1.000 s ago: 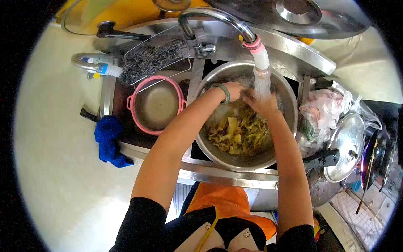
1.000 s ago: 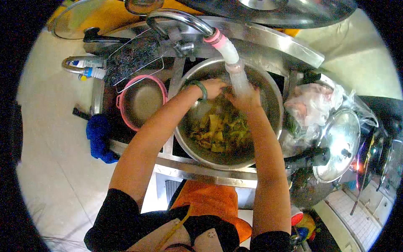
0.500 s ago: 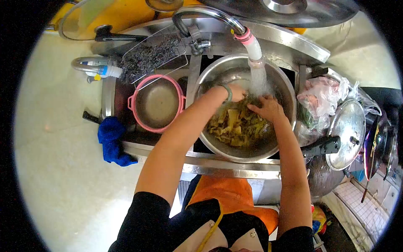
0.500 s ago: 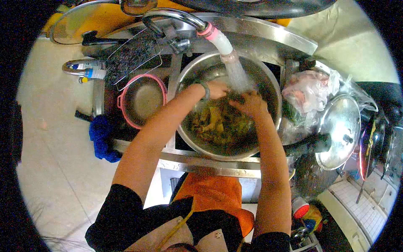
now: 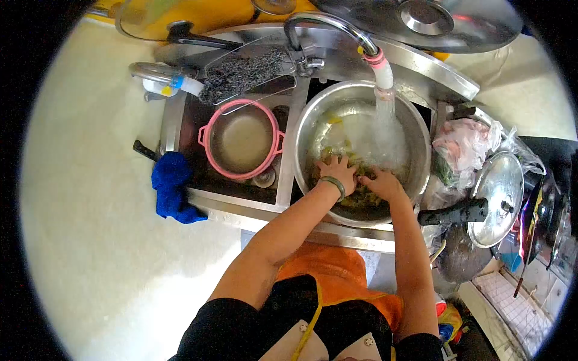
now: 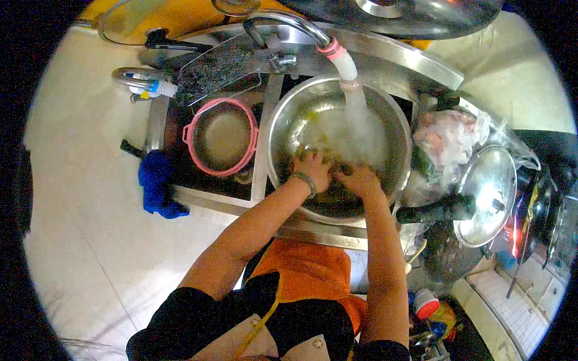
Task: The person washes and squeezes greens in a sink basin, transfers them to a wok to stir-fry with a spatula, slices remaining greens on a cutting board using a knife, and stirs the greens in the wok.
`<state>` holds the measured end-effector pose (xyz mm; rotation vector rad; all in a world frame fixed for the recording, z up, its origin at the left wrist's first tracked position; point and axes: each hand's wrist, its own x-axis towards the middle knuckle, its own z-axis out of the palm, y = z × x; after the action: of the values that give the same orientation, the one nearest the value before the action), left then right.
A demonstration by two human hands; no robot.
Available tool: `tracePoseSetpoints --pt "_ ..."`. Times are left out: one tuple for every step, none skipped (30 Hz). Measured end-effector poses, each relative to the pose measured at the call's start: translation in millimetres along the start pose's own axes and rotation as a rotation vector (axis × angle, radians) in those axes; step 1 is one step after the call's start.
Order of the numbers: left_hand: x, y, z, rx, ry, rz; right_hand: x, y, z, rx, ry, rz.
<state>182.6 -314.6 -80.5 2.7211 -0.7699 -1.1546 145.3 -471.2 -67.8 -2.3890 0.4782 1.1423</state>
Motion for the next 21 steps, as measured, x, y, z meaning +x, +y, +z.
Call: tracePoseSetpoints --pt "-6.7 -2.1 -4.8 -0.001 -0.01 -0.002 -15.4 -11.9 -11.4 0.076 -0.084 -0.026" --pt "-10.7 -5.2 -7.9 -0.001 -0.021 -0.002 -15.5 -11.7 -3.7 0.227 -0.049 -0.053" --pt "-8.4 -12.1 -3.1 -0.057 -0.01 -0.019 -13.6 -8.2 9.1 0.378 -0.014 -0.079" --pt "-3.8 -20.4 4.0 -0.112 0.0 -0.033 -19.5 -12.1 12.1 0.53 0.023 -0.103" --pt "2.6 -25.9 10.5 -0.167 0.011 -0.045 -24.3 -15.7 11.1 0.761 -0.047 0.018" --pt "4.7 -26.9 8.2 -0.234 0.003 -0.063 -39.9 -34.6 0.4 0.992 -0.119 0.14" --pt "5.8 -27.6 6.8 -0.301 -0.009 -0.082 -42.3 -41.8 4.4 1.2 -0.156 0.185" --pt "6.3 -28.1 6.3 -0.366 -0.024 -0.101 -44.6 -49.1 8.3 1.407 -0.188 0.24" --pt "11.9 -31.4 15.7 -0.484 0.019 -0.129 -32.8 -47.0 24.9 1.589 -0.178 0.207" --pt "15.5 -33.8 21.0 -0.525 0.07 -0.119 -29.5 -51.1 30.8 1.768 -0.165 0.168" --pt "19.1 -36.4 26.9 -0.566 0.122 -0.11 -28.6 -54.1 37.4 1.871 -0.12 0.178" --pt "21.0 -37.7 28.4 -0.608 0.172 -0.101 -24.5 -57.6 39.7 1.868 -0.062 0.222" --pt "22.9 -37.5 31.1 -0.681 0.198 -0.084 -22.6 -59.8 43.5 1.861 -0.007 0.273" --pt "22.9 -36.1 34.7 -0.721 0.245 -0.105 -19.8 -61.5 45.2 1.854 0.074 0.233" --pt "18.1 -31.9 28.5 -0.758 0.296 -0.121 -18.5 -64.9 45.0 1.844 0.156 0.192" --pt "17.2 -28.5 26.7 -0.796 0.343 -0.139 -17.2 -68.2 44.7 1.831 0.236 0.152" --pt "21.9 -27.8 29.5 -0.85 0.409 -0.061 4.4 -59.8 64.4 1.747 0.369 0.03" --pt "19.1 -19.6 20.5 -0.874 0.5 -0.065 17.8 -54.7 74.1 1.655 0.499 -0.089" --pt "9.2 -4.2 4.5 -0.899 0.586 -0.07 0.7 -62.7 50.9 1.775 0.419 -0.143" --pt "2.6 6.4 -4.6 -0.925 0.671 -0.076 -4.8 -62.0 43.2 1.714 0.461 -0.189" --pt "7.3 8.8 -8.7 -1.044 0.719 0.066 -6.9 -60.4 36.8 1.649 0.503 -0.24"
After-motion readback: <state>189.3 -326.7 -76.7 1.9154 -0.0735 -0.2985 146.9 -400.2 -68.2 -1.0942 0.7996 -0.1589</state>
